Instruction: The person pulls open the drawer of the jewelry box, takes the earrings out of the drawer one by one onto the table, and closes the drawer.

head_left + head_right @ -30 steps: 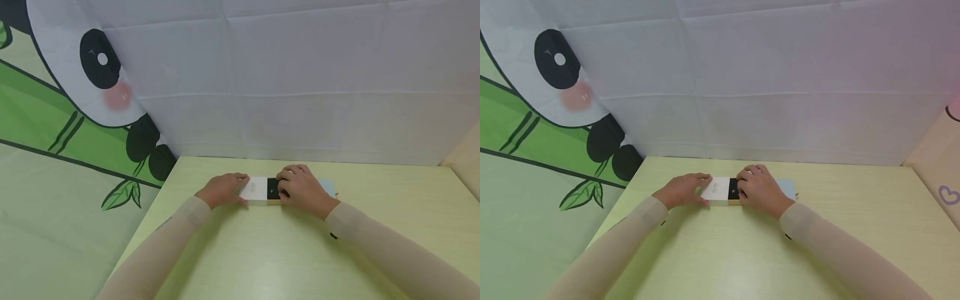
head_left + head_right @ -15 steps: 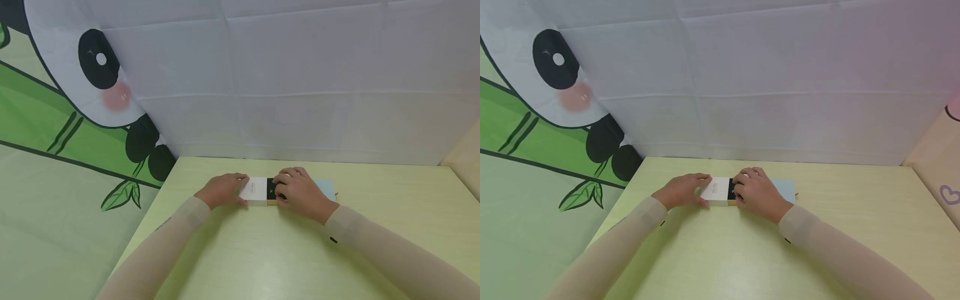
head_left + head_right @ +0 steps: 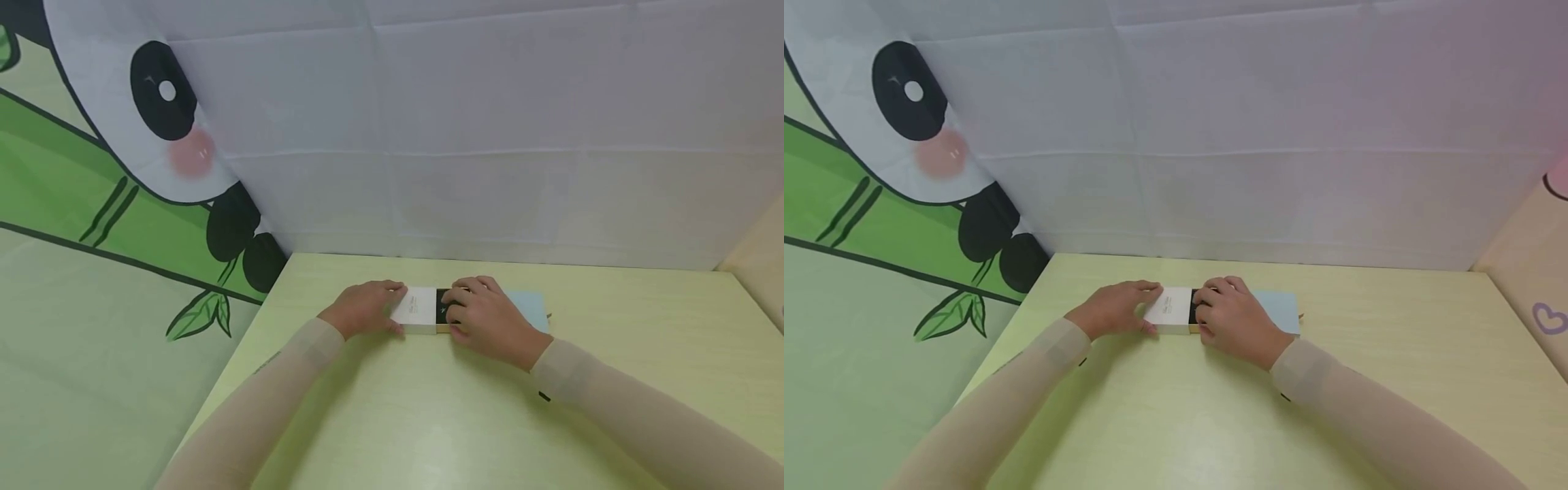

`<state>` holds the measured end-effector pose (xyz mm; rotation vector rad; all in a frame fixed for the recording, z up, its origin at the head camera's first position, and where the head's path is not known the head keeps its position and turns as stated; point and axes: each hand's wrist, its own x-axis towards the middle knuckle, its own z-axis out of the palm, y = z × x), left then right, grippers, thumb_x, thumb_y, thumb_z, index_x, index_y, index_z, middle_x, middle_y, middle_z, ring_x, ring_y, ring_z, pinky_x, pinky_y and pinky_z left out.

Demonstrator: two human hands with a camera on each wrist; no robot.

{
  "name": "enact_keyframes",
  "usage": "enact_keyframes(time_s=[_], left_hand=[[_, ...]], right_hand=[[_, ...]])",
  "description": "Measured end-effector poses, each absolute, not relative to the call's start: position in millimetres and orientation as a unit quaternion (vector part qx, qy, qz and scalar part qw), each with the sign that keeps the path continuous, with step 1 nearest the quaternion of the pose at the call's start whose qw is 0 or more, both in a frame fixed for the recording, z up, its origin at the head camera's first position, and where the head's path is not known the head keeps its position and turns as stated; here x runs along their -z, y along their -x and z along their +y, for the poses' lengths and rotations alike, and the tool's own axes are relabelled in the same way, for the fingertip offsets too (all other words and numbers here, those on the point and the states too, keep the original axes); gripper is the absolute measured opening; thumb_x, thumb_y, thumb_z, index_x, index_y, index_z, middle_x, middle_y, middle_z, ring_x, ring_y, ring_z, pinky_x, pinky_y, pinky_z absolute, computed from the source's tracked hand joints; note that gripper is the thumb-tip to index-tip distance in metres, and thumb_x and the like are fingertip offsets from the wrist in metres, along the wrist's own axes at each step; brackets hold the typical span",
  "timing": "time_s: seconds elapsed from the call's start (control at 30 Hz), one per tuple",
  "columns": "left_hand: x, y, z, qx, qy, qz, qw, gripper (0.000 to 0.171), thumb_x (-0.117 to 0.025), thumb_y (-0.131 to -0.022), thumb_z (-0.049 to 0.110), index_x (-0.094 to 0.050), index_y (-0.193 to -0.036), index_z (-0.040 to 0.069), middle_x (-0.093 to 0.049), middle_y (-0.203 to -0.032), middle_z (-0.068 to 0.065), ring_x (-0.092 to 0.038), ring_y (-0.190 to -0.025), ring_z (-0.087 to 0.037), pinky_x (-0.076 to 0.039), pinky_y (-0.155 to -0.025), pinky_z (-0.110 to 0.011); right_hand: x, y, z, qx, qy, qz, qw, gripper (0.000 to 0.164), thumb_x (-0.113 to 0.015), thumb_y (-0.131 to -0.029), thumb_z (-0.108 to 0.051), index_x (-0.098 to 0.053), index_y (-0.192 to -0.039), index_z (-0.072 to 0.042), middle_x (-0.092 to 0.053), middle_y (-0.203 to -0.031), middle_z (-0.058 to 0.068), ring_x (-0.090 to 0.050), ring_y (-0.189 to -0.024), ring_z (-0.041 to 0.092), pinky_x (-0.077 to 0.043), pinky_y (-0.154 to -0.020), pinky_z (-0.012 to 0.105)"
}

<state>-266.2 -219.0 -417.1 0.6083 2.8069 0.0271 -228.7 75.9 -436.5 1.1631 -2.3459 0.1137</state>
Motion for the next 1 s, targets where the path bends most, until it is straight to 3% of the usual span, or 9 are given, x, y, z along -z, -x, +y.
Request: enact_keyframes(time_s=[0.43, 0.57, 0.73, 1.0], left_hand=[[420, 269, -222, 0.0, -0.218, 0.967, 0.13, 0.102, -0.091, -0.101, 0.06, -0.045, -0.184, 0.021, -0.049, -0.19, -0.001, -0.054, -0.173, -0.032, -0.055, -0.133, -0.057], [419, 267, -223, 0.002, -0.221, 0.967, 0.129, 0.102, -0.091, -0.102, 0.06, -0.045, -0.184, 0.021, -0.049, -0.19, -0.002, -0.054, -0.172, -0.032, -0.055, -0.132, -0.056], [418, 265, -225, -0.004, -0.222, 0.966, 0.133, 0.103, -0.091, -0.101, 0.06, -0.045, -0.184, 0.021, -0.048, -0.19, -0.002, -0.055, -0.172, -0.033, -0.055, -0.132, -0.056], [421, 262, -230, -0.001, -0.23, 0.964, 0.132, 0.101, -0.091, -0.102, 0.06, -0.046, -0.183, 0.021, -0.049, -0.189, -0.001, -0.055, -0.171, -0.032, -0.056, -0.131, -0.055]], right_hand=[[438, 220, 70, -0.03, -0.439, -0.863, 0.248, 0.012, -0.096, -0.096, -0.021, -0.088, -0.088, -0.025, -0.087, -0.128, -0.002, -0.076, -0.132, 0.032, -0.062, -0.115, 0.053], [439, 216, 67, -0.017, -0.438, -0.868, 0.235, 0.004, -0.096, -0.098, -0.025, -0.092, -0.098, -0.025, -0.086, -0.132, -0.002, -0.075, -0.134, 0.032, -0.062, -0.116, 0.053], [441, 208, 63, -0.004, -0.44, -0.867, 0.233, 0.012, -0.098, -0.098, -0.028, -0.094, -0.109, -0.025, -0.086, -0.133, -0.001, -0.074, -0.136, 0.031, -0.061, -0.117, 0.053], [448, 196, 56, 0.001, -0.439, -0.864, 0.247, 0.011, -0.099, -0.095, -0.027, -0.091, -0.101, -0.025, -0.084, -0.133, -0.003, -0.073, -0.142, 0.034, -0.06, -0.119, 0.055]])
